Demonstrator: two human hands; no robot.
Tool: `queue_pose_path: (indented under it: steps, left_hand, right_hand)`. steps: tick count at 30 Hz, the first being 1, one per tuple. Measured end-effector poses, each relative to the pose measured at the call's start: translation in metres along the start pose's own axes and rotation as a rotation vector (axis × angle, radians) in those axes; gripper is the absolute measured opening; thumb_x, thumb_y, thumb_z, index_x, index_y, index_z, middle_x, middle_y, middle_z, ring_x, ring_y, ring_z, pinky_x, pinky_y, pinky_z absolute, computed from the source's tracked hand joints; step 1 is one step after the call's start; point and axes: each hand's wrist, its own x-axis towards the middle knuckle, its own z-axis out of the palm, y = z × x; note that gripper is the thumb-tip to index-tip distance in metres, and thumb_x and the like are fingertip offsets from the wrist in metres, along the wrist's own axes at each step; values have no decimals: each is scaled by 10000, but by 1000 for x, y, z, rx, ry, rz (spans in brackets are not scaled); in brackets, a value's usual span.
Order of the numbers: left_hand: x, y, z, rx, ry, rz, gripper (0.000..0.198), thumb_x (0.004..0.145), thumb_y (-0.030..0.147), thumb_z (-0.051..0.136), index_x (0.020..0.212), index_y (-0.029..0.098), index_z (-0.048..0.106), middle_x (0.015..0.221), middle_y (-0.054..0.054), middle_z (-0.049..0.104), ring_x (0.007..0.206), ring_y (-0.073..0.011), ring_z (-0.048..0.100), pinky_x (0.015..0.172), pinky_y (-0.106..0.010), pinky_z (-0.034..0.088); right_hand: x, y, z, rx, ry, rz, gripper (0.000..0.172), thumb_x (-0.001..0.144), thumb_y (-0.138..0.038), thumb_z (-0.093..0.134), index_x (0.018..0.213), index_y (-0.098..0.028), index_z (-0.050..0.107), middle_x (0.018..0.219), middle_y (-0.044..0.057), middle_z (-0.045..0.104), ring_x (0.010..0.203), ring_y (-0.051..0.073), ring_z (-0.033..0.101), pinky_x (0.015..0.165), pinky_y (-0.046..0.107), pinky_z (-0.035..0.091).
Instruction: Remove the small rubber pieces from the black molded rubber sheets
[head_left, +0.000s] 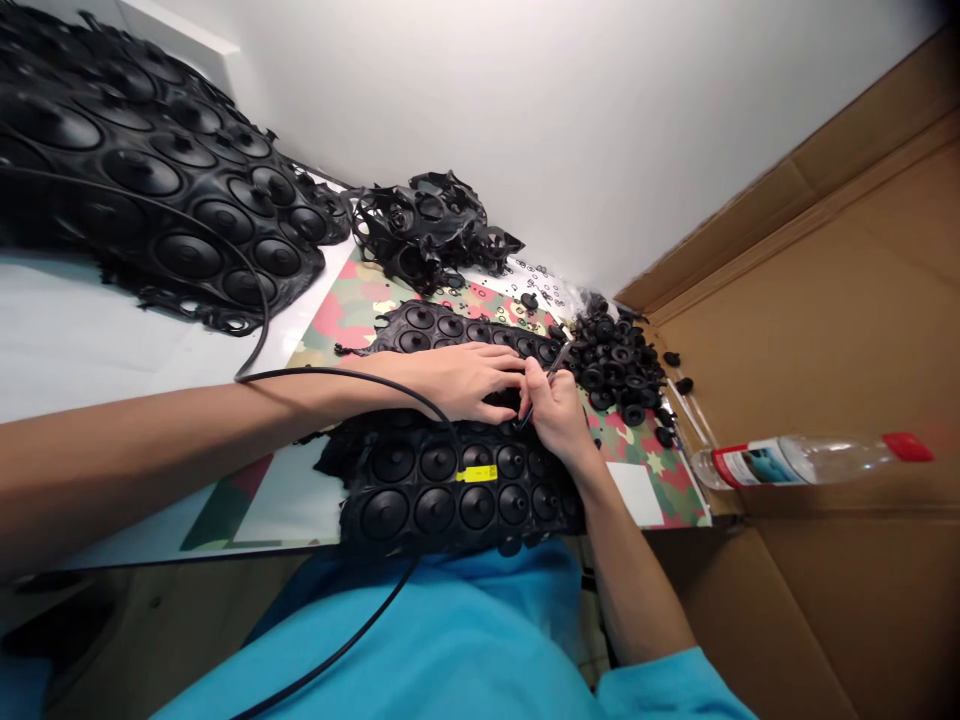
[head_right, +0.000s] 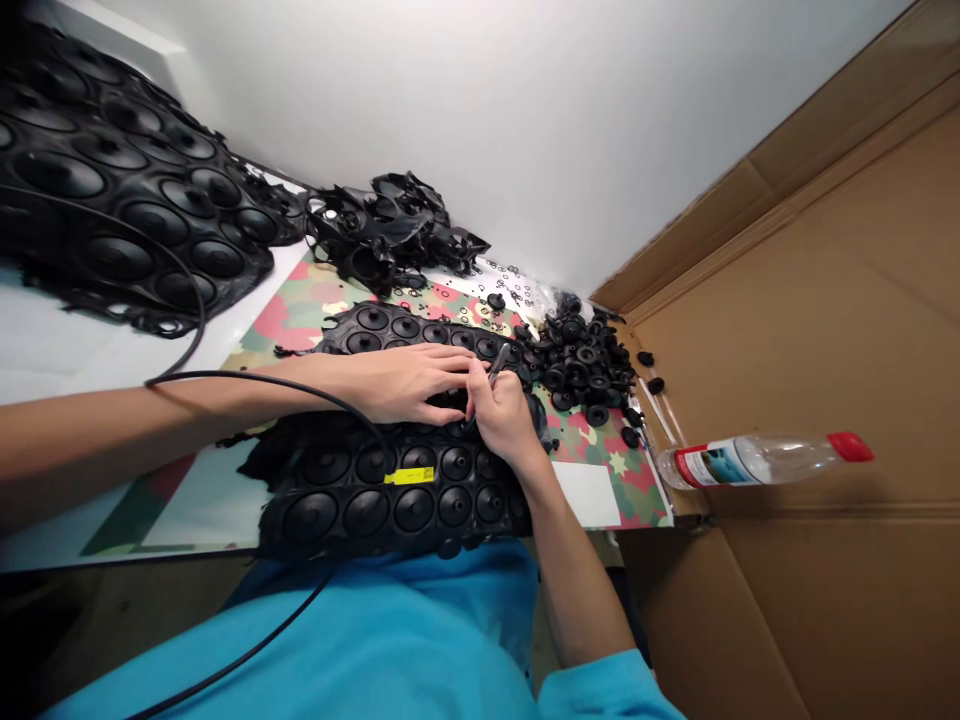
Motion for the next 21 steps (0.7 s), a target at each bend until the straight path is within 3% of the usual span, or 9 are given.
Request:
queue_pose_path:
  steps: [11,17,21]
  left_hand:
    - [0,-1,1,-3,-16,-11,440,1091,405,604,1447,163,695,1605,-154,624,1547,-333,512,1333,-450,338]
    - [-1,1,0,10,-8,-43,432,1108,489,587,1366,180,745,1562,-145,668,1550,-314,521,1335,-426,327]
    - [0,2,-1,40,-62,-117,528,1116,565,569,1419,160,720,1669,-171,574,1612,-314,461,1347,-413,302]
  right_hand:
    - [-4,-2,1,-41,63,3,836,1116,-720,406,455,-235,568,424,20,488,441,147,485,538,311,393]
    - [0,-4,1,-69,-36,14,834,1083,-782,407,473,-230,546,457,29,540,459,144,509,547,305,405]
    - [0,-6,1,-79,-115,9,803,1084,-764,422,490,-228,490,463,10,496,464,129,474,524,298,365]
